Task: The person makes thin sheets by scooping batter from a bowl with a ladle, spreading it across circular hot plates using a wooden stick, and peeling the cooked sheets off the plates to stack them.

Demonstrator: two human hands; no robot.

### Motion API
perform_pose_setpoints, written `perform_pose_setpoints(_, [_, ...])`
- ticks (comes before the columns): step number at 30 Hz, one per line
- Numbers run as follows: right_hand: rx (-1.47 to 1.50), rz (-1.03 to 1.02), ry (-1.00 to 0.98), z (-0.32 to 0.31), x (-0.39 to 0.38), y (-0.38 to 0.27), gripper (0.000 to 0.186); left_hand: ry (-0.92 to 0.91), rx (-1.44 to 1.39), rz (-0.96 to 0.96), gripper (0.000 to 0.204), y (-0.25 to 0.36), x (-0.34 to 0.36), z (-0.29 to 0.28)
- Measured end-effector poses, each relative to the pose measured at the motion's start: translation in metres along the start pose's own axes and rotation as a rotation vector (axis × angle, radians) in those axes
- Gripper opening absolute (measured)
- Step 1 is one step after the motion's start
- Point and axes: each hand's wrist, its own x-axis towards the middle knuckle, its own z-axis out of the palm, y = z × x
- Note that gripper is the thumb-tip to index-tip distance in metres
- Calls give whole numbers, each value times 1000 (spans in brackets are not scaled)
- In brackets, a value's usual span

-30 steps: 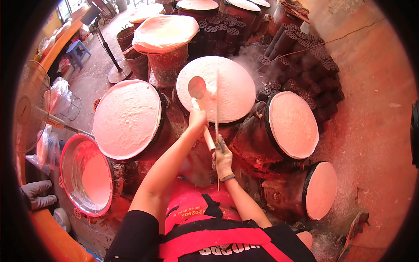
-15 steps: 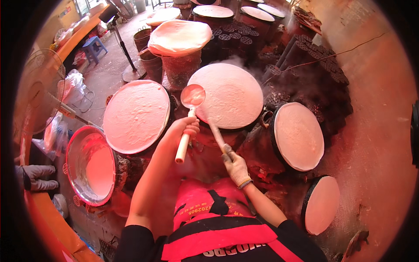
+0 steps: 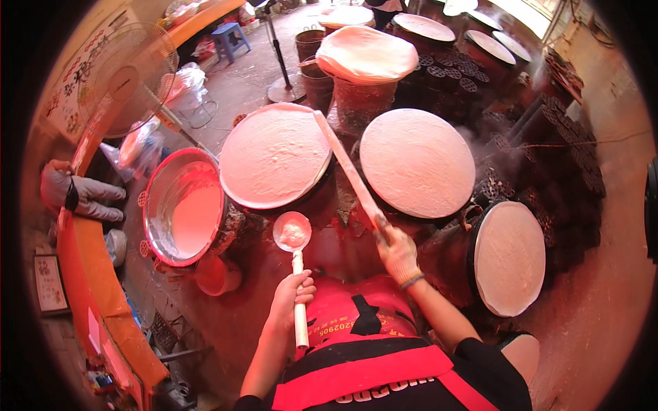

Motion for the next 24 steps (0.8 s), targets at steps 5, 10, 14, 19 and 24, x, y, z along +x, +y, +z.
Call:
perform_pose_setpoints(5, [-379, -46, -155, 0, 61, 8, 33, 72, -60, 194, 14, -6, -26, -8])
perform_pose_setpoints(10, [-408, -7, -176, -15, 80, 10, 32, 38, -211, 215, 16, -1, -38, -12])
perform_pose_setpoints(14, [-362, 43, -132, -14, 97, 12, 32, 33, -287, 198, 17, 10, -53, -13])
perform_pose_setpoints(19, [105, -9, 147, 7, 110, -21, 51, 15, -426, 235, 20, 26, -73, -24])
perform_pose_setpoints(24, [663, 17, -135, 67, 124, -74, 22, 13, -526, 262, 19, 70, -74, -60])
